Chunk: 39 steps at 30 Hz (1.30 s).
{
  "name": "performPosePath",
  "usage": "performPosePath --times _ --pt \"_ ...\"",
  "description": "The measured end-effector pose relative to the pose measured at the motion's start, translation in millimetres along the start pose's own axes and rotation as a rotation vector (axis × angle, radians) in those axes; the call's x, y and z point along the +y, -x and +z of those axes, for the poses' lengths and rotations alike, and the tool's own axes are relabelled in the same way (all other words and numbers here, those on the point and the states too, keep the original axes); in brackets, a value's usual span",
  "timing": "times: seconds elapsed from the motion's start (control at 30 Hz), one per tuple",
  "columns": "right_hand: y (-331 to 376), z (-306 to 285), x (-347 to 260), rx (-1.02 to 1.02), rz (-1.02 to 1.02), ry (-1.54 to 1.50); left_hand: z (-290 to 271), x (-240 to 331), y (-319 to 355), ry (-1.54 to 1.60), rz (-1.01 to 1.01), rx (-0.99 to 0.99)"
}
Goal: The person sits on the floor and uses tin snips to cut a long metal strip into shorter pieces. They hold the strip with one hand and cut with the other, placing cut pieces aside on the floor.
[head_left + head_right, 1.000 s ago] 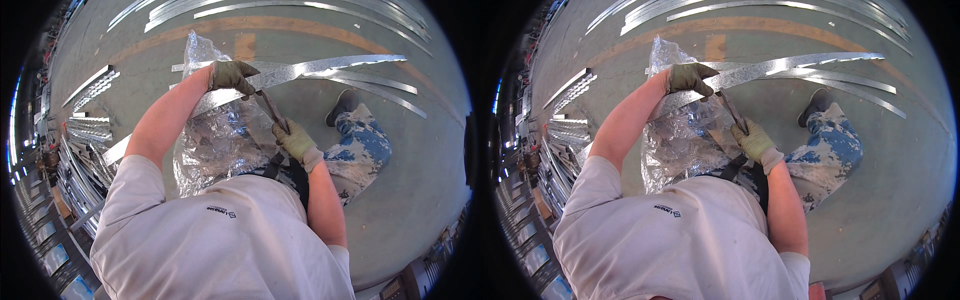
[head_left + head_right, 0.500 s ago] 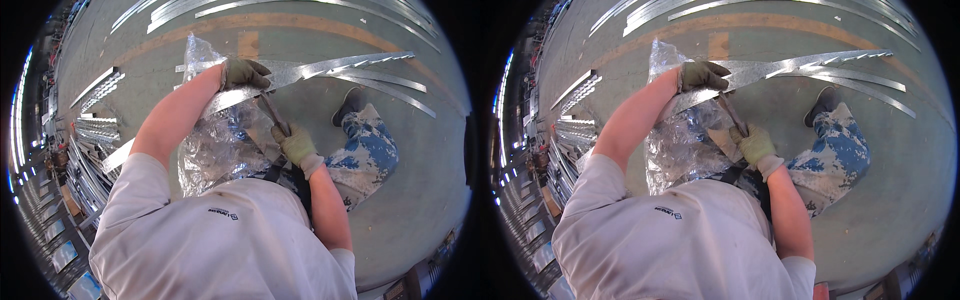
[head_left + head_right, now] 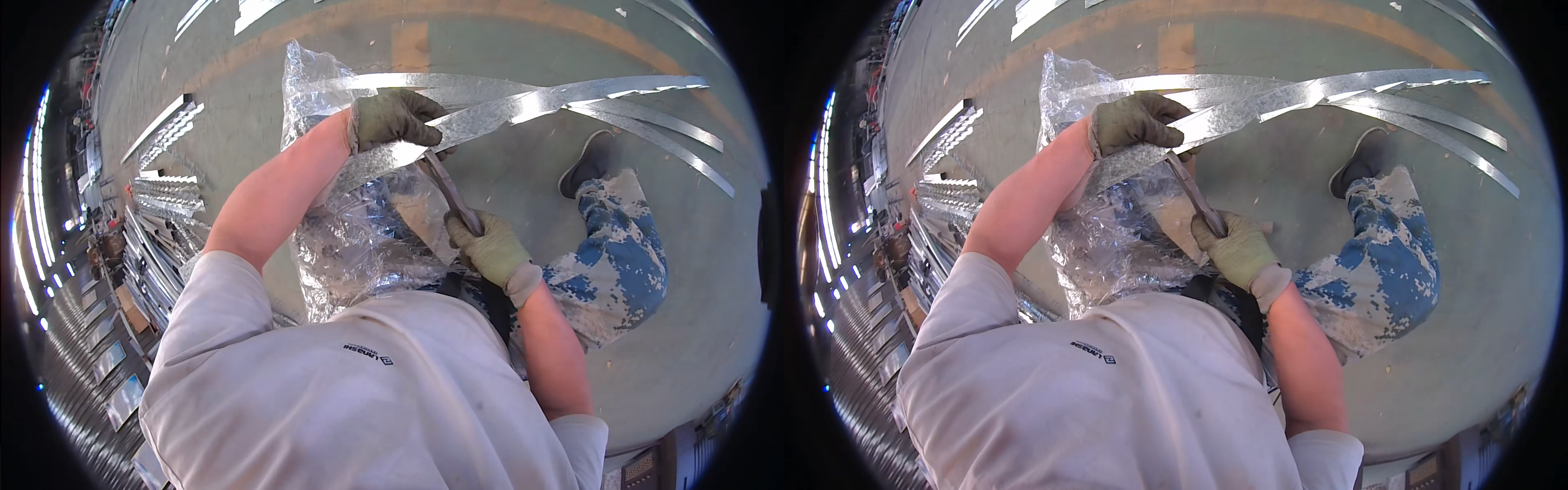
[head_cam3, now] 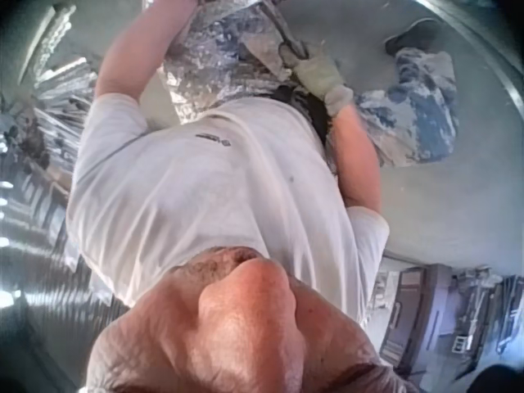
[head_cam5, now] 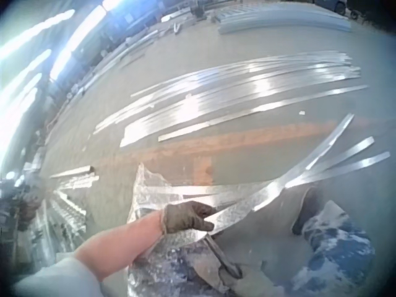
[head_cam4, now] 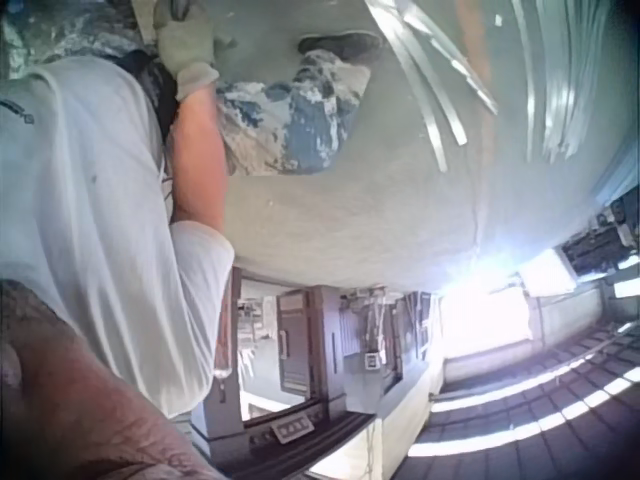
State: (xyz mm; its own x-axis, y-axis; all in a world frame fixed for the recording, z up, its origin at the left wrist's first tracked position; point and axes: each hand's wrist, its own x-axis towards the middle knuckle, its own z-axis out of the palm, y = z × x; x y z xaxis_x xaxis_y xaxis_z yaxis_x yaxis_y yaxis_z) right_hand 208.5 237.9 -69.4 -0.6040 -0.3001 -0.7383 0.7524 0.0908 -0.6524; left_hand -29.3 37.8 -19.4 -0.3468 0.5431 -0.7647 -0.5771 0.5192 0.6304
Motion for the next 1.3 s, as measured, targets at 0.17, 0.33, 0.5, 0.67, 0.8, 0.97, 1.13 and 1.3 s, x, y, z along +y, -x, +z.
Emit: performPosePath --times 0.17,0.33,0.5,0.67,0.8,0.97,1.13,1.3 --pt "8 -9 -23 -0.172 0.12 -0.314 -11 -12 -10 -0.094 0.055 -0.051" --pt "6 -23 -22 -0.351 0.106 -0.5 -14 -23 -17 0.005 0.043 -0.053" --pt "10 -22 -24 -0.458 0.157 -0.752 -14 -27 -19 0.105 0.024 -0.089" --pt "11 -22 -29 -0.493 0.121 -0.676 -20 -22 -19 -0.025 0.081 -0.041" --pt "19 -10 -19 -0.358 0.125 -0.599 -14 -16 -13 0.074 0.09 -0.084" --pt "22 -9 5 -0.118 0.114 -0.41 -19 -18 -15 -0.051 0.14 -0.164" --pt "6 -6 20 0.033 0.106 -0.134 -15 -22 -12 -0.112 0.203 -0.212" --pt "-1 5 17 0.09 -0.02 -0.084 -10 -19 -7 -0.131 0.172 -0.253"
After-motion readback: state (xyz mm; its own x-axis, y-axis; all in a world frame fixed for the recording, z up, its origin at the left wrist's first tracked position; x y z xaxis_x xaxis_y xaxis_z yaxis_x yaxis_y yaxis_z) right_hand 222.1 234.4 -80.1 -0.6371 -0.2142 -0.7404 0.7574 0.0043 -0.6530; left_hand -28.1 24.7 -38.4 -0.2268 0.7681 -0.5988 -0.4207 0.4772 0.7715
